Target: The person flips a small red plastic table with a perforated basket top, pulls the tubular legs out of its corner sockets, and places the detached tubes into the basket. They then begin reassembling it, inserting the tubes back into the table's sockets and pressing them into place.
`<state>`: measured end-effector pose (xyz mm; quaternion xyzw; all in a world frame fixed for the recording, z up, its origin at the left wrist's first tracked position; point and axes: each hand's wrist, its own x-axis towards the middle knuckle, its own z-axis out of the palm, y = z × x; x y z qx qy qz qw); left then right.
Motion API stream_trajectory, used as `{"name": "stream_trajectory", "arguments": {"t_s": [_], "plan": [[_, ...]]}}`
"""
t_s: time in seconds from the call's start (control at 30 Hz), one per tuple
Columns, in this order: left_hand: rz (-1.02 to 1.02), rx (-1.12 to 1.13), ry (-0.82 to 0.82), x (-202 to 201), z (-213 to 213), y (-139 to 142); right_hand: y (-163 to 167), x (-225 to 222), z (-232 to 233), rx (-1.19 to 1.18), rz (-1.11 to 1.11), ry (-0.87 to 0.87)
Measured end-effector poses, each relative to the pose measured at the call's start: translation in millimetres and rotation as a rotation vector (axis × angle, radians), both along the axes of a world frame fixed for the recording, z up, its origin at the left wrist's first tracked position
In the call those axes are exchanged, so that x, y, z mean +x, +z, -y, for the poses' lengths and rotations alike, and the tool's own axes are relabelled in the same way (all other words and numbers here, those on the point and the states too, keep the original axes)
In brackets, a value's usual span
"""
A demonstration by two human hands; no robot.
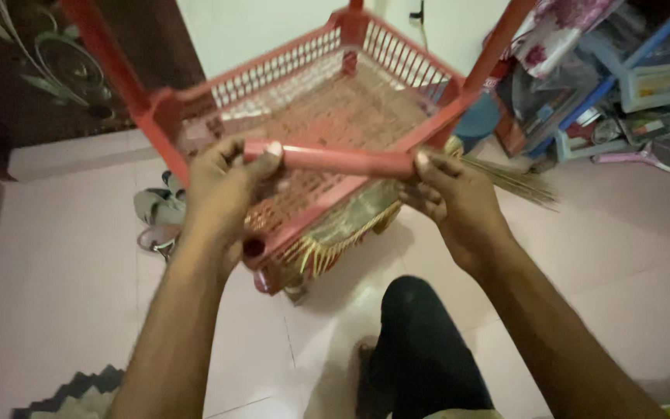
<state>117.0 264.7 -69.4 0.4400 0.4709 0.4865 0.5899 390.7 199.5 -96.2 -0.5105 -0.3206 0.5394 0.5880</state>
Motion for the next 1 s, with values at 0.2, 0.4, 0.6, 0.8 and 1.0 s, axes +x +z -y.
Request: {"name": "stream_trajectory", "arguments": {"t_s": [0.2, 0.4, 0.6, 0.8, 1.0], "plan": [[-0.025, -0.108, -0.057, 54, -30, 112, 109, 39, -2, -0.222, -0.027, -0.088], [-0.114, -0.107, -0.088, 103, -52, 213, 204, 73, -9, -0.296, -0.017, -0.116], [-0.132, -0.129, -0.135, 139, -67, 245, 241, 103, -4, -0.311, -0.029, -0.167], [-0.145, -0.191, -0.290, 209, -113, 232, 246, 155, -6, -0.335, -0.034, -0.307], [-0.087, -0.215, -0.530, 309, -146, 208, 246, 208, 4, -0.390, -0.056, -0.563]]}}
